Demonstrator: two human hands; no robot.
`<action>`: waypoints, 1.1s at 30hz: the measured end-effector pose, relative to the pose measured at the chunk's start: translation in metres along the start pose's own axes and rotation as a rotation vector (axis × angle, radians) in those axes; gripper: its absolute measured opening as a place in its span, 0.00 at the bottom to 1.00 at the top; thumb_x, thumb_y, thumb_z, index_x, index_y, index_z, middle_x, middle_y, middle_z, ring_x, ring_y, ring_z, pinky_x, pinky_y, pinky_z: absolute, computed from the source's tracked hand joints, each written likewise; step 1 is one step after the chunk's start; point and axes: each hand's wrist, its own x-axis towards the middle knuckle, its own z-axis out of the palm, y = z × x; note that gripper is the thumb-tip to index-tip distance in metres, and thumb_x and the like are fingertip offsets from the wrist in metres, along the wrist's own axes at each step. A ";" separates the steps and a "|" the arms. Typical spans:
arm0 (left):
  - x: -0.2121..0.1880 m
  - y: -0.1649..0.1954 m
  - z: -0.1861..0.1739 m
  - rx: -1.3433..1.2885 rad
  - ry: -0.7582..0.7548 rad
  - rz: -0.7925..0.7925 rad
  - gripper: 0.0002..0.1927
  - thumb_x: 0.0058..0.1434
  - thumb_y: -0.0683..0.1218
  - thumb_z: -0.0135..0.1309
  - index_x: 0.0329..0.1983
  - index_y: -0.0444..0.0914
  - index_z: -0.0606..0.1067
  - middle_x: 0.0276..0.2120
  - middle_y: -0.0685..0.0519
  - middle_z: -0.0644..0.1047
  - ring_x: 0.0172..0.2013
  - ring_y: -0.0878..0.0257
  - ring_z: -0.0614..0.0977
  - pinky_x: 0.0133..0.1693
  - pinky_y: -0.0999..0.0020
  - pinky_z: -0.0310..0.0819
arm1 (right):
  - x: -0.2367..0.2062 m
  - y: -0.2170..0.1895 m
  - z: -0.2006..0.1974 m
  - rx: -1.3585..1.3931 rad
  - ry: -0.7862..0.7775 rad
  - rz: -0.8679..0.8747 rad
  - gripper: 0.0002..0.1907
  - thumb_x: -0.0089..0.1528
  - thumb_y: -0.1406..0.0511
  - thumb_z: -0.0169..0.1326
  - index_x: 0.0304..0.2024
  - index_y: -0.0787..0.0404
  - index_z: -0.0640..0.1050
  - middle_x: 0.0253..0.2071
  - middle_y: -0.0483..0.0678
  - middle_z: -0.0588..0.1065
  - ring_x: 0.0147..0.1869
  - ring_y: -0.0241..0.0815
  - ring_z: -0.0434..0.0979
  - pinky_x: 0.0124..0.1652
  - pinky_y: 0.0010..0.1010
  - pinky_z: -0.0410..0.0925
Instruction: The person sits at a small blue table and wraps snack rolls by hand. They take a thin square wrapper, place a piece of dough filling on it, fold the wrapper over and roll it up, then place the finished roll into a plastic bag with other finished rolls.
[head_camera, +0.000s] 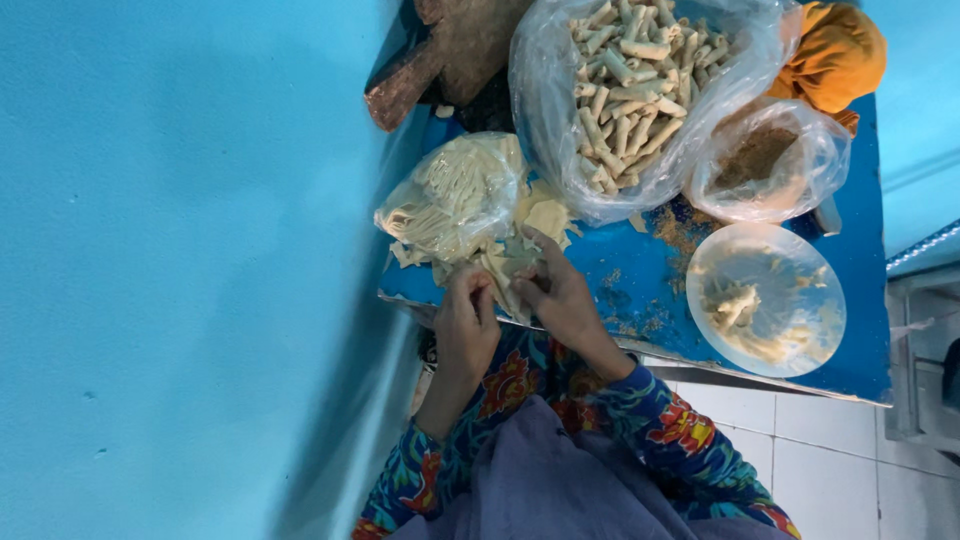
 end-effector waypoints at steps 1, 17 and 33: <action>0.001 0.001 -0.001 0.004 -0.001 0.021 0.12 0.67 0.38 0.56 0.52 0.34 0.72 0.41 0.42 0.79 0.42 0.47 0.84 0.41 0.58 0.79 | 0.001 0.001 -0.001 0.000 -0.002 0.022 0.38 0.63 0.74 0.56 0.74 0.56 0.62 0.38 0.44 0.76 0.40 0.31 0.76 0.40 0.24 0.71; 0.011 -0.005 0.004 -0.083 -0.110 -0.167 0.09 0.67 0.41 0.56 0.49 0.35 0.76 0.38 0.45 0.84 0.39 0.56 0.88 0.38 0.65 0.81 | -0.010 -0.011 0.008 -0.205 0.045 -0.109 0.42 0.62 0.69 0.61 0.73 0.60 0.55 0.43 0.53 0.79 0.44 0.44 0.84 0.40 0.34 0.76; 0.011 -0.002 0.000 0.033 -0.092 -0.083 0.10 0.65 0.40 0.58 0.49 0.36 0.73 0.38 0.46 0.84 0.39 0.51 0.86 0.39 0.61 0.79 | -0.005 0.000 0.009 -0.112 0.130 -0.061 0.33 0.63 0.73 0.57 0.69 0.58 0.62 0.40 0.49 0.76 0.40 0.39 0.80 0.39 0.30 0.74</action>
